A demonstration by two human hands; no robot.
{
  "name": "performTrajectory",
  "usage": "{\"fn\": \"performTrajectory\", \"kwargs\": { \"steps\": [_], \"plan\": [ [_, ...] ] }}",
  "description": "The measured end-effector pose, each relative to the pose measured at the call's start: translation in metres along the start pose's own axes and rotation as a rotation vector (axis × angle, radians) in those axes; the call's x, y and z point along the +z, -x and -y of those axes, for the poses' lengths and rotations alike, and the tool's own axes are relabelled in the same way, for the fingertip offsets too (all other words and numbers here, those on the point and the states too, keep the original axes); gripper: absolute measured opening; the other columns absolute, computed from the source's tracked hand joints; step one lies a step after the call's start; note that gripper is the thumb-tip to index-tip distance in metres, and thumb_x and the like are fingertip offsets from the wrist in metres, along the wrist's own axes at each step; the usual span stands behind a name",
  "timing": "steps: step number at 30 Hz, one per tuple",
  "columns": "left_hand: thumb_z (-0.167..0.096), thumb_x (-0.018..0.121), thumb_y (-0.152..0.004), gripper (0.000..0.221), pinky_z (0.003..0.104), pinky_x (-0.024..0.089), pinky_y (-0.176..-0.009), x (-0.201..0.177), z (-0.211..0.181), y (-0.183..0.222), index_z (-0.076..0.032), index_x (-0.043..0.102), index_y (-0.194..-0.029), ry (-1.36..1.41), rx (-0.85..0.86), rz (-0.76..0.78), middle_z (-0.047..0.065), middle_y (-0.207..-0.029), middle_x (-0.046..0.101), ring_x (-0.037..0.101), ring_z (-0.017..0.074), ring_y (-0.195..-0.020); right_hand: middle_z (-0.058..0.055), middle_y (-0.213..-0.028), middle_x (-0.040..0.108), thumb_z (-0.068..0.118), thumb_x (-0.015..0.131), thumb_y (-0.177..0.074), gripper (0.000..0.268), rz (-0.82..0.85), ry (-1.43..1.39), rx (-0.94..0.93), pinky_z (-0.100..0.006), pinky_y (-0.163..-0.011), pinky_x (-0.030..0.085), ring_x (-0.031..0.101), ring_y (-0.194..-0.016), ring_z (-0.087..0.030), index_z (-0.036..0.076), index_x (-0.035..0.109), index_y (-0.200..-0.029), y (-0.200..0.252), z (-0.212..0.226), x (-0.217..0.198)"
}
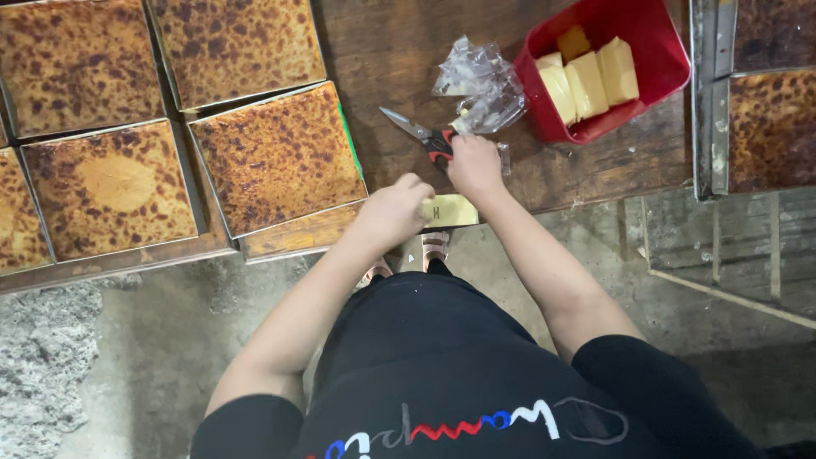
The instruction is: The person unpacks blocks of cheese by using shears to cut the plastic wrapping and places the cheese into a red container.
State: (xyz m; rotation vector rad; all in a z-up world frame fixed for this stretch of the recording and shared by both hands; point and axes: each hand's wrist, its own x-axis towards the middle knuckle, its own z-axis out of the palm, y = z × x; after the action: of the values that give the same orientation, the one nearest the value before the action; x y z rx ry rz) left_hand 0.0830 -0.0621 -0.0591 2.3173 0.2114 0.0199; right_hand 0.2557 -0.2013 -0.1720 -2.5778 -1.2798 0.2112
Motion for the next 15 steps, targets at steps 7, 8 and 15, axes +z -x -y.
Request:
{"fn": "performTrajectory", "kwargs": {
  "steps": [7, 8, 15],
  "plan": [
    [-0.014, 0.076, -0.074, 0.049, 0.045, 0.057, -0.064, 0.057, 0.008, -0.019, -0.005, 0.059, -0.12, -0.383, 0.051, 0.307, 0.017, -0.107, 0.059, 0.07, 0.0321, -0.078, -0.013, -0.088, 0.074, 0.022, 0.083, -0.073, 0.037, 0.5, -0.495, 0.317, -0.038, -0.072, 0.056, 0.07, -0.079, -0.024, 0.001, 0.074, -0.103, -0.001, -0.014, -0.038],
    [-0.016, 0.078, -0.062, 0.07, 0.045, 0.056, -0.059, 0.065, 0.012, -0.02, -0.002, 0.057, -0.127, -0.375, 0.044, 0.335, 0.018, -0.107, 0.058, 0.069, 0.033, -0.073, -0.01, -0.087, 0.076, 0.021, 0.083, -0.076, 0.041, 0.574, -0.684, 0.365, -0.032, -0.069, 0.057, 0.071, -0.075, -0.017, -0.001, 0.074, -0.109, 0.002, -0.021, -0.048],
    [-0.015, 0.077, -0.088, 0.031, 0.043, 0.058, -0.066, 0.102, 0.043, -0.021, -0.007, 0.06, -0.113, -0.536, 0.144, 0.211, 0.014, -0.109, 0.06, 0.07, 0.0285, -0.082, -0.001, -0.1, 0.072, 0.014, 0.075, -0.087, 0.044, 0.465, -1.214, 0.454, -0.024, -0.071, 0.053, 0.064, -0.084, -0.007, 0.005, 0.066, -0.129, 0.071, -0.039, -0.107]
  ]
}}
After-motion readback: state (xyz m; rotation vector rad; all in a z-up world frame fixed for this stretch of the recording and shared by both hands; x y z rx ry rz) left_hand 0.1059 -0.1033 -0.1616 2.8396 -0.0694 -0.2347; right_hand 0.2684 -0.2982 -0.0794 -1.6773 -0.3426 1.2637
